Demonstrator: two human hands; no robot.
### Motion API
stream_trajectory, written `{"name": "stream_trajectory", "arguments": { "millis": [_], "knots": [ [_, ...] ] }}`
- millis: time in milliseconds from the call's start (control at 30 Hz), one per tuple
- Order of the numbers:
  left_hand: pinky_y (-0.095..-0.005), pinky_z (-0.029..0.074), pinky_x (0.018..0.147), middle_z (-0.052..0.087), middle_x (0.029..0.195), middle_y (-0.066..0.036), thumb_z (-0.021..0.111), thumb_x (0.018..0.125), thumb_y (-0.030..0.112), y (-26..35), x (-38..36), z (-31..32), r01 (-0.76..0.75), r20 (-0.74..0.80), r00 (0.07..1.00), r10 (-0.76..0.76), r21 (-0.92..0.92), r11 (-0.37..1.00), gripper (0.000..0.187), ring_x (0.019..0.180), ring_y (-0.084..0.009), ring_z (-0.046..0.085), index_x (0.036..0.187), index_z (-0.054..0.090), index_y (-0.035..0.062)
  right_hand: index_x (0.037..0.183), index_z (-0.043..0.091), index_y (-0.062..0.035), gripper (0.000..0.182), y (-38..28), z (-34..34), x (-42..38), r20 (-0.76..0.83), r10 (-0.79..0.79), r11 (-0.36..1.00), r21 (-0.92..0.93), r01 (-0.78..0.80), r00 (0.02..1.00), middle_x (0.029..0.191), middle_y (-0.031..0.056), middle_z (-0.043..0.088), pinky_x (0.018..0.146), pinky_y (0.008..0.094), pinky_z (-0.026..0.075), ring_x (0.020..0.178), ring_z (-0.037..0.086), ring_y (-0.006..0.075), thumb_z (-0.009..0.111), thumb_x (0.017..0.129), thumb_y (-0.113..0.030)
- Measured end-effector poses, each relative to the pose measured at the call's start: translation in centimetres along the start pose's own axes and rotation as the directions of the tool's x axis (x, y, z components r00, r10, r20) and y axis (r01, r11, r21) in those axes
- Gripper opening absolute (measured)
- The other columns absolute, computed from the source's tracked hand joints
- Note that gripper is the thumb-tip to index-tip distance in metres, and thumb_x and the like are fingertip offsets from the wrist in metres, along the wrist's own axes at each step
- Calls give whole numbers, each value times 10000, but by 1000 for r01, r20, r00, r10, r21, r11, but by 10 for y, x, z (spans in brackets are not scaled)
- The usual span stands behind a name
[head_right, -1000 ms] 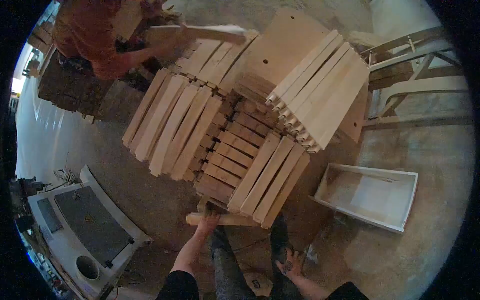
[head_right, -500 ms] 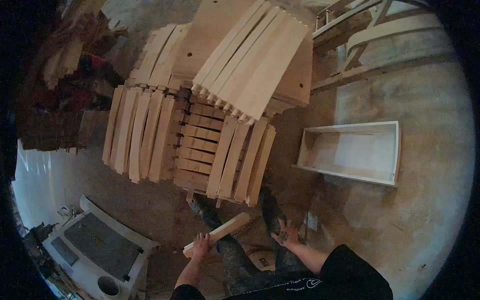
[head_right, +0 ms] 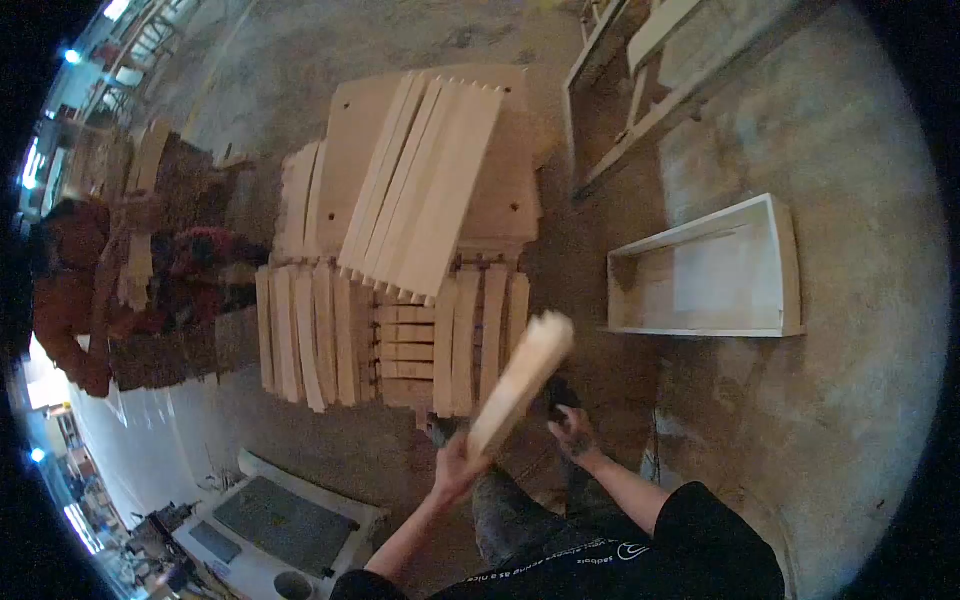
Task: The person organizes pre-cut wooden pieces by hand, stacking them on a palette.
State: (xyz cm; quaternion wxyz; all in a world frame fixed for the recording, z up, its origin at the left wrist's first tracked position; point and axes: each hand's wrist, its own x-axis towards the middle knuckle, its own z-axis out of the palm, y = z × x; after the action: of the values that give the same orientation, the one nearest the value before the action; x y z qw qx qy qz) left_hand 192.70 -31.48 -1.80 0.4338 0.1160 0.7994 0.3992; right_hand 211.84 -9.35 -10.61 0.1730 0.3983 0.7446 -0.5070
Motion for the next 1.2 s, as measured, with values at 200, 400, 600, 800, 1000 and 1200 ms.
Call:
{"name": "stream_trajectory", "arguments": {
  "millis": [200, 400, 600, 800, 1000, 1200],
  "knots": [
    [-311, 515, 686, 681, 928, -88, 665, 862, 299, 153, 204, 0, 12, 105, 992, 67, -613, 790, 397, 775, -171, 643, 1085, 636, -29, 1423, 363, -81, 675, -156, -33, 58, 327, -159, 667, 732, -143, 932, 1257, 115, 550, 925, 419, 493, 1090, 591, 246, 394, 970, -580],
    [-334, 516, 741, 679, 943, -100, 540, 942, 390, 177, 244, -33, 221, 197, 972, -124, -612, 760, 478, 822, -193, 652, 1193, 595, -13, 1372, 382, -58, 666, -249, -72, 124, 167, -126, 685, 728, -36, 978, 1099, 95, 615, 799, 329, 568, 994, 635, 180, 707, 865, -343],
    [-327, 490, 840, 654, 1099, -108, 429, 1005, 448, 88, 141, -39, 78, -116, 970, -215, -688, 722, 510, 992, -184, 621, 1195, 605, 9, 1309, 449, -41, 706, -244, -39, 166, 150, -184, 728, 685, 32, 971, 1011, 77, 639, 705, 296, 582, 895, 653, 142, 781, 790, -386],
    [-330, 503, 816, 648, 1053, -99, 551, 969, 185, 85, 89, -45, -227, -594, 804, -7, -318, 920, 294, 923, -203, 625, 1201, 607, 13, 1296, 466, -71, 677, -289, -21, 160, 214, -141, 690, 722, -59, 966, 1057, 47, 631, 677, 302, 566, 905, 651, 149, 758, 807, -438],
    [-329, 518, 756, 610, 1061, -126, 617, 888, 36, 144, 131, -66, -303, -470, 704, 533, 480, 823, 353, 890, -283, 622, 1238, 619, 86, 1334, 480, -105, 685, -262, -21, 176, 323, -208, 541, 824, -166, 924, 1160, 45, 599, 891, 386, 509, 1079, 591, 186, 507, 900, -634],
    [-378, 543, 756, 548, 1240, -150, 593, 891, 16, 151, 140, -71, -363, -378, 587, 715, 667, 651, 375, 1007, -325, 617, 1256, 609, 97, 1311, 520, -110, 678, -270, -22, 168, 252, -160, 618, 779, -103, 954, 1203, 46, 592, 926, 383, 491, 1066, 584, 178, 489, 904, -652]
  ]
}}
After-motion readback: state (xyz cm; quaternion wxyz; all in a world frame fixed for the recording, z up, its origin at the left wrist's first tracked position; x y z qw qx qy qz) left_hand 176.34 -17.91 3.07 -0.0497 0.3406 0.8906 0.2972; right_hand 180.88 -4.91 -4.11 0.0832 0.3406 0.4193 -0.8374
